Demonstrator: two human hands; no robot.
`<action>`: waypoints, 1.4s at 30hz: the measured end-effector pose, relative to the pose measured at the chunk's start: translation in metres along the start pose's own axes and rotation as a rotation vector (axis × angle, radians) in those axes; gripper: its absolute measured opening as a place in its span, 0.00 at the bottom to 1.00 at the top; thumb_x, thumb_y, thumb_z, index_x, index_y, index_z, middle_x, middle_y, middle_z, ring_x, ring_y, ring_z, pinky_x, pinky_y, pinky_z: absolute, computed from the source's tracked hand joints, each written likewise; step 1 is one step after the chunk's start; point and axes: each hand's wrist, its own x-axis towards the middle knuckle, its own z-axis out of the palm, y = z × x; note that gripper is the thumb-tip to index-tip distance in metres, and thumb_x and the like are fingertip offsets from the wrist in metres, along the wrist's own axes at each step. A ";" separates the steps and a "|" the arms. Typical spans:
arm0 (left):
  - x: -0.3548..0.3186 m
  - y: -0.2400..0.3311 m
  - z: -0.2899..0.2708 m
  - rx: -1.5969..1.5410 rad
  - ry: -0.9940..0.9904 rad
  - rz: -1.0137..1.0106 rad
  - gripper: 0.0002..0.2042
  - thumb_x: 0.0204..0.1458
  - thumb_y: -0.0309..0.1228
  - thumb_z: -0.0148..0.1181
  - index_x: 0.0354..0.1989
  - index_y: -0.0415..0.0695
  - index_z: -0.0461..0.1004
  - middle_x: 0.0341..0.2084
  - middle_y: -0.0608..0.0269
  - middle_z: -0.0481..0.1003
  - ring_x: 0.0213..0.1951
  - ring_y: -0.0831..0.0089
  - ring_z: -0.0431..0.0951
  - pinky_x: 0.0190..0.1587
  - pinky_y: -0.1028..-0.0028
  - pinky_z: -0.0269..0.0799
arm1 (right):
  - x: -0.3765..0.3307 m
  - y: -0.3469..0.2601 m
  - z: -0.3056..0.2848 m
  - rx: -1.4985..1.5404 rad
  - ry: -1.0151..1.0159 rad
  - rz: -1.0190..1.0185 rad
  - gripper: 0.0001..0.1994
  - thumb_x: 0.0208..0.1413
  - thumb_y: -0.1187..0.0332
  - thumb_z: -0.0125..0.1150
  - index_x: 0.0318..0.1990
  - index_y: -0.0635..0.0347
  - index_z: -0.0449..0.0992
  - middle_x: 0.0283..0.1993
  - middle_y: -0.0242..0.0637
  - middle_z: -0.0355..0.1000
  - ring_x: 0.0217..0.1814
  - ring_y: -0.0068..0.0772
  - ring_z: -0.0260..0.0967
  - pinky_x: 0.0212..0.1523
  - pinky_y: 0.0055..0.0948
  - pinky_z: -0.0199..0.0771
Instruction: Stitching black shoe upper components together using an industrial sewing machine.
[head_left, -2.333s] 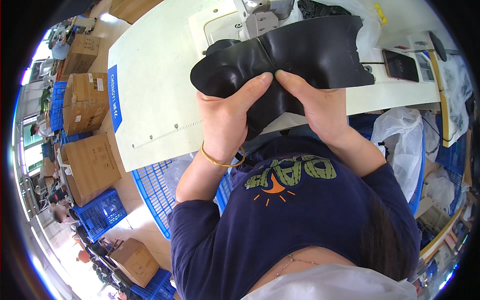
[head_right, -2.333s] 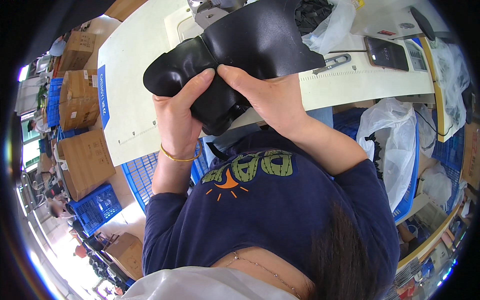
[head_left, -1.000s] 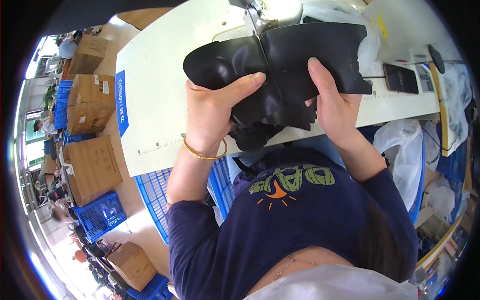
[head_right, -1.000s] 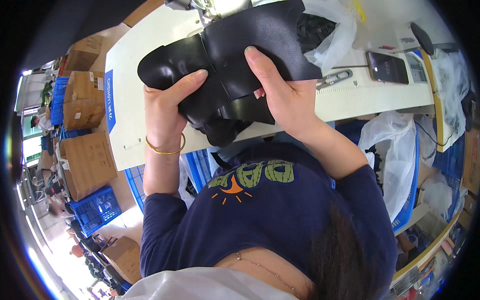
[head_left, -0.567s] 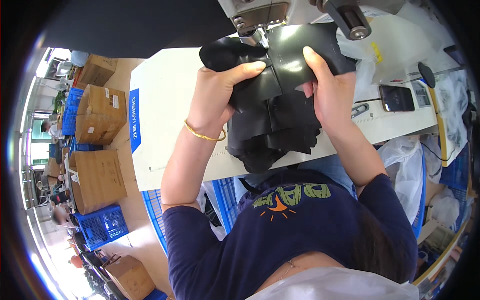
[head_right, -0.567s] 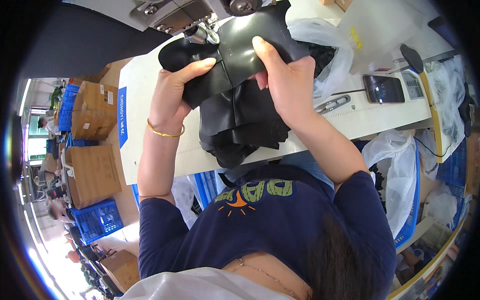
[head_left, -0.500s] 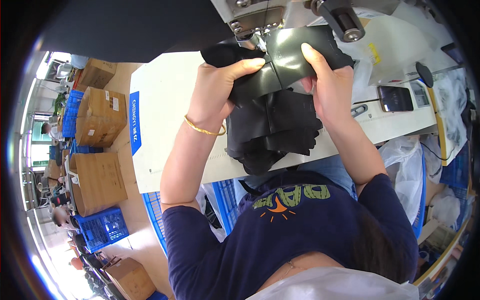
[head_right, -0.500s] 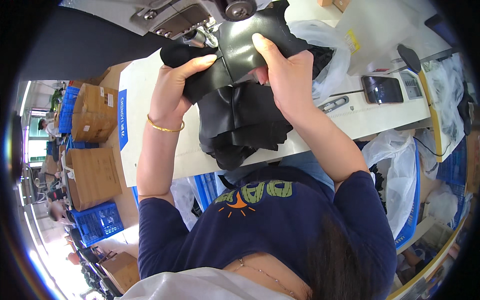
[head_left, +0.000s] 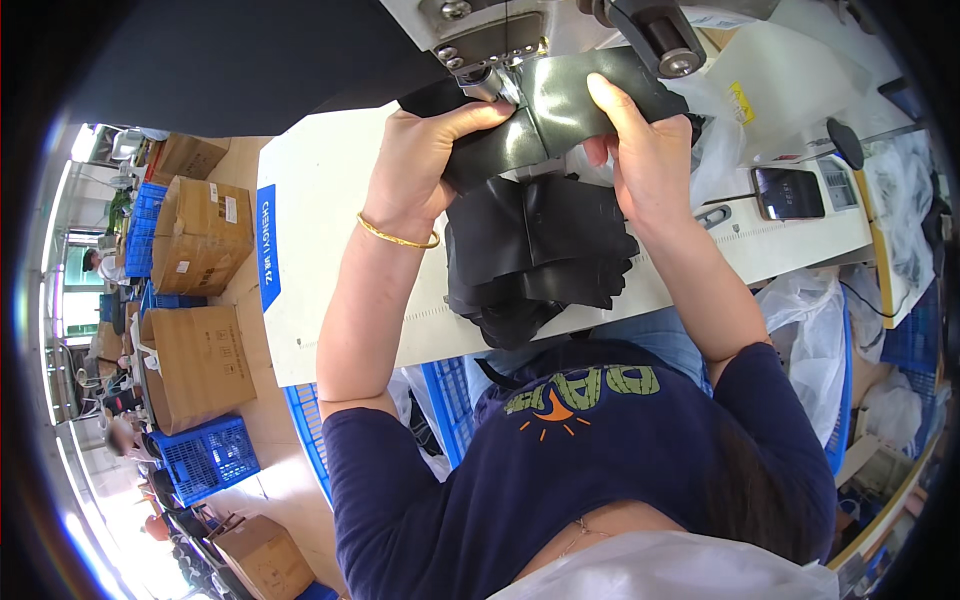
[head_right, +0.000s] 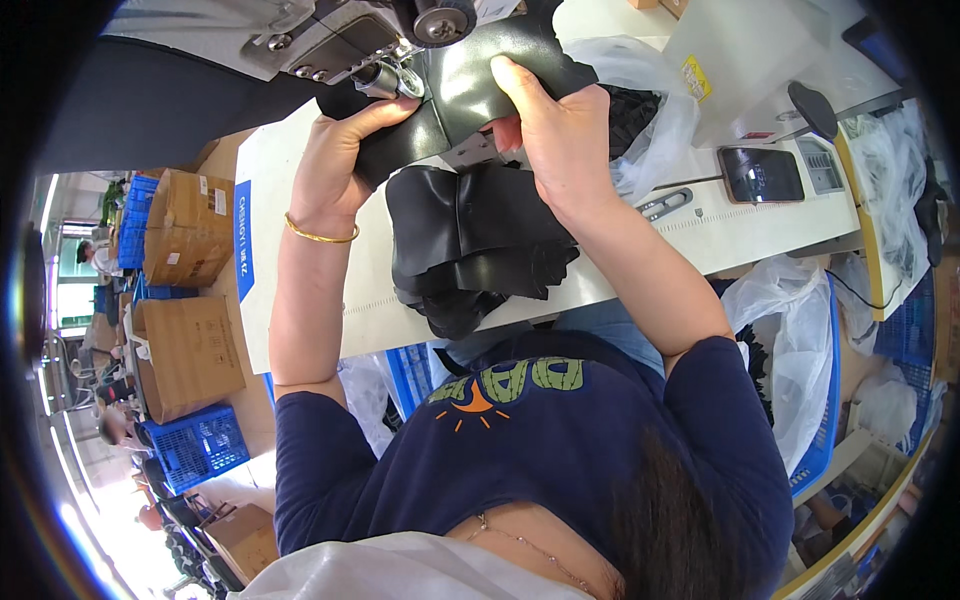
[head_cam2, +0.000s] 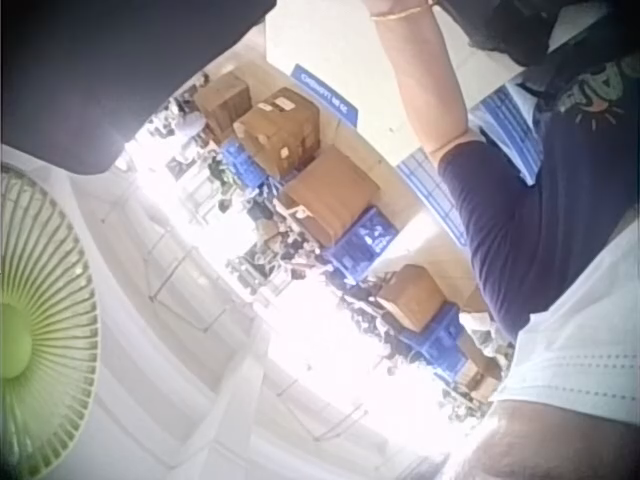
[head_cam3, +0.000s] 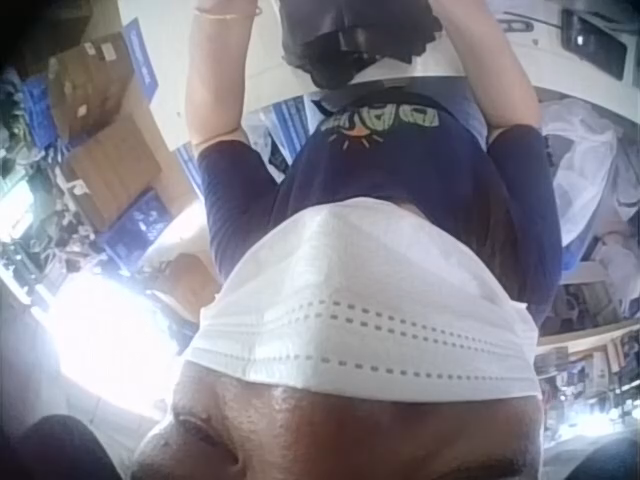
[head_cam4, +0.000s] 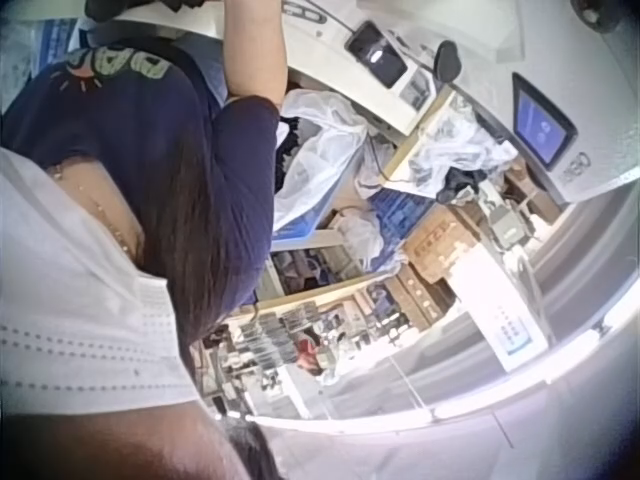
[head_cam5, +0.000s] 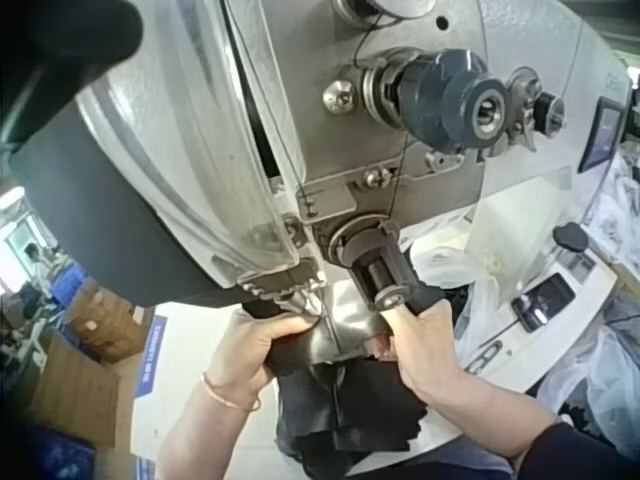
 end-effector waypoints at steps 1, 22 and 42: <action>0.000 0.000 0.000 -0.001 -0.001 0.003 0.06 0.44 0.17 0.62 0.32 0.30 0.77 0.29 0.54 0.78 0.30 0.70 0.79 0.32 0.74 0.79 | 0.000 0.000 0.001 0.003 -0.001 -0.018 0.06 0.54 0.70 0.60 0.33 0.65 0.78 0.26 0.31 0.71 0.20 0.21 0.62 0.19 0.21 0.58; 0.007 0.001 -0.009 0.052 -0.024 -0.018 0.10 0.47 0.19 0.59 0.39 0.33 0.75 0.35 0.54 0.77 0.36 0.69 0.79 0.38 0.74 0.77 | 0.011 -0.001 -0.003 -0.101 -0.061 -0.019 0.07 0.54 0.70 0.60 0.34 0.66 0.76 0.26 0.34 0.73 0.18 0.20 0.60 0.17 0.19 0.53; -0.066 -0.038 0.012 -0.160 0.039 -0.045 0.09 0.44 0.17 0.50 0.34 0.36 0.73 0.29 0.63 0.75 0.33 0.76 0.75 0.39 0.75 0.72 | -0.064 0.002 -0.011 -0.059 -0.069 0.156 0.11 0.52 0.67 0.65 0.40 0.62 0.75 0.35 0.31 0.74 0.30 0.18 0.70 0.25 0.18 0.71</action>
